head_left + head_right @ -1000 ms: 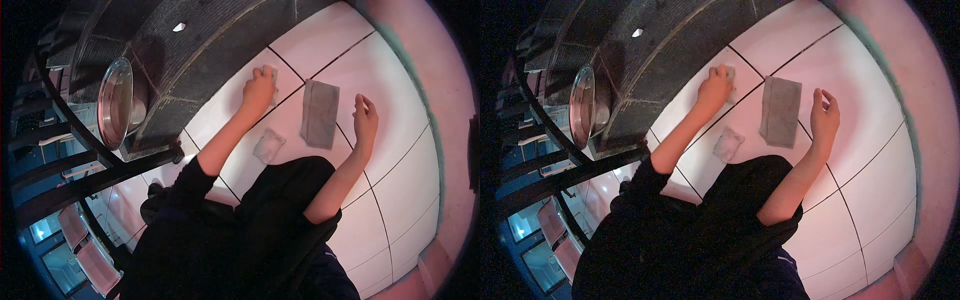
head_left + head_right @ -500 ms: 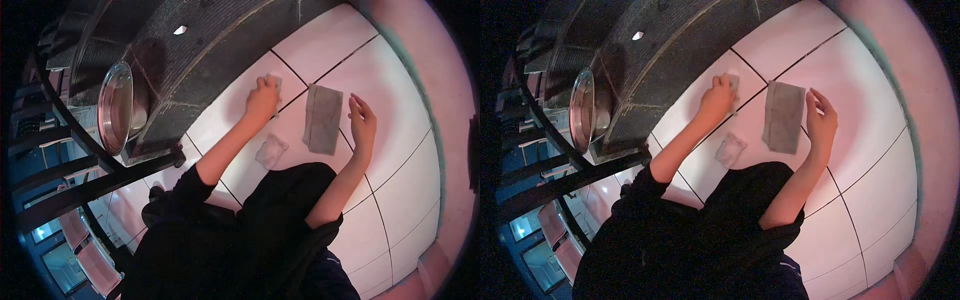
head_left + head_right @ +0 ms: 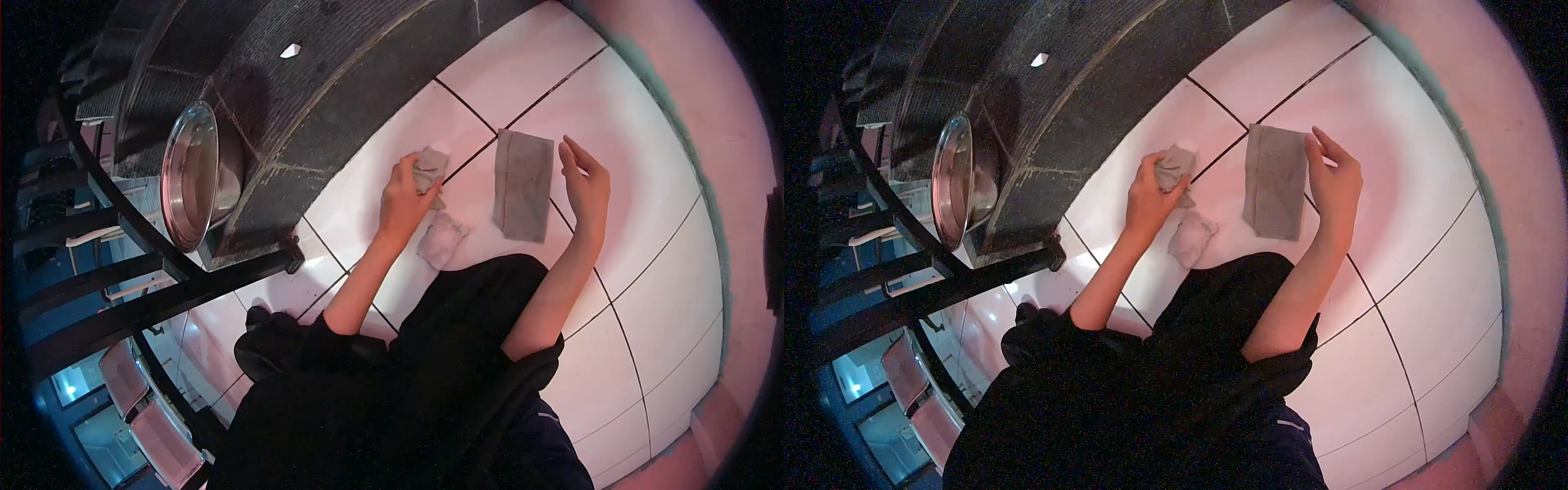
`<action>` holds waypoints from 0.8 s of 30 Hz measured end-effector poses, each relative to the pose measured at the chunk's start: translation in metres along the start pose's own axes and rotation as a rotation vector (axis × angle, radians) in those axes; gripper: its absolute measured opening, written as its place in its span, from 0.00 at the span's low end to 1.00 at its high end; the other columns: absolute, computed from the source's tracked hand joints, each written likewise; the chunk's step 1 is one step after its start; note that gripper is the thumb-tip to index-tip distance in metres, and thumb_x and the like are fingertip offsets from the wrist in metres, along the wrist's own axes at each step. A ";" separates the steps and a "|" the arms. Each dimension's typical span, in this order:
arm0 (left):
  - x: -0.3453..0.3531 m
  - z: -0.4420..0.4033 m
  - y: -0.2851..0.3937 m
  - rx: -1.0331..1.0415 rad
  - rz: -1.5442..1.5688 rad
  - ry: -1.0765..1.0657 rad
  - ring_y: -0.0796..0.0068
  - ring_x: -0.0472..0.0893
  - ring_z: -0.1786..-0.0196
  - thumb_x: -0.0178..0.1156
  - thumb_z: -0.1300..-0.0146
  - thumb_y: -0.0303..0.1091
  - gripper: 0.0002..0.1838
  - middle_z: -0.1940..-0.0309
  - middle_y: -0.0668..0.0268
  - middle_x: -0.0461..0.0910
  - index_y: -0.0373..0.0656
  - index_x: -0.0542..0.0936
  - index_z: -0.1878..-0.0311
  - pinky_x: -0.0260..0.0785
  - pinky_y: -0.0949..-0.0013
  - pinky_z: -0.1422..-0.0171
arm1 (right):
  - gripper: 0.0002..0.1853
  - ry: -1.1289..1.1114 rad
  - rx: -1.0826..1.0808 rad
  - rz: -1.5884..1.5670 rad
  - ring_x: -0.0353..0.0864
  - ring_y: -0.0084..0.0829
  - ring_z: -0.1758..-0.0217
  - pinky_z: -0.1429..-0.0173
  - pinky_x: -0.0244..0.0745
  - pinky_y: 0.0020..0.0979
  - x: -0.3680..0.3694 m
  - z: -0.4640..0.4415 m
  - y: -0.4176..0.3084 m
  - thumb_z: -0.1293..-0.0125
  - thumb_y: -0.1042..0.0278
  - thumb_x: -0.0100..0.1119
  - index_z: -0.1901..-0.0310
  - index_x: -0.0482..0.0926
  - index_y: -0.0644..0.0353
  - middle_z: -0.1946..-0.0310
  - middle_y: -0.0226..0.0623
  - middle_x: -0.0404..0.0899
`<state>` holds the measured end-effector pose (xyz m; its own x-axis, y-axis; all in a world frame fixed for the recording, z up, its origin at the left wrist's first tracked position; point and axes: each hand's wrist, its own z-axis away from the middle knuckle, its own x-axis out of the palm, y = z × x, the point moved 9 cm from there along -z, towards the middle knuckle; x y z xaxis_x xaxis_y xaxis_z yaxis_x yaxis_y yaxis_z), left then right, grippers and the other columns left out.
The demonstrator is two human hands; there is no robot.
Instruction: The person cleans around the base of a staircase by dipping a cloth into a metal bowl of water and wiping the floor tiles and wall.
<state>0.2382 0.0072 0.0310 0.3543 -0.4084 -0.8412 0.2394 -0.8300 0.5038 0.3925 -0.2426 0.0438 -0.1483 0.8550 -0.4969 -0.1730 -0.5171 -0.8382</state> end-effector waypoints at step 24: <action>0.032 -0.072 0.012 0.036 -0.221 -0.075 0.50 0.79 0.71 0.60 0.46 0.37 0.22 0.58 0.46 0.64 0.45 0.62 0.51 0.76 0.61 0.69 | 0.24 -0.033 -0.007 -0.032 0.81 0.29 0.67 0.61 0.75 0.29 0.009 -0.004 -0.001 0.43 0.50 0.59 0.48 0.77 0.54 0.60 0.41 0.80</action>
<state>0.3177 0.0114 0.0245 0.2287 -0.2414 -0.9431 0.2711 -0.9146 0.2999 0.3950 -0.2336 0.0395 -0.1748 0.8693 -0.4623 -0.1710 -0.4892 -0.8553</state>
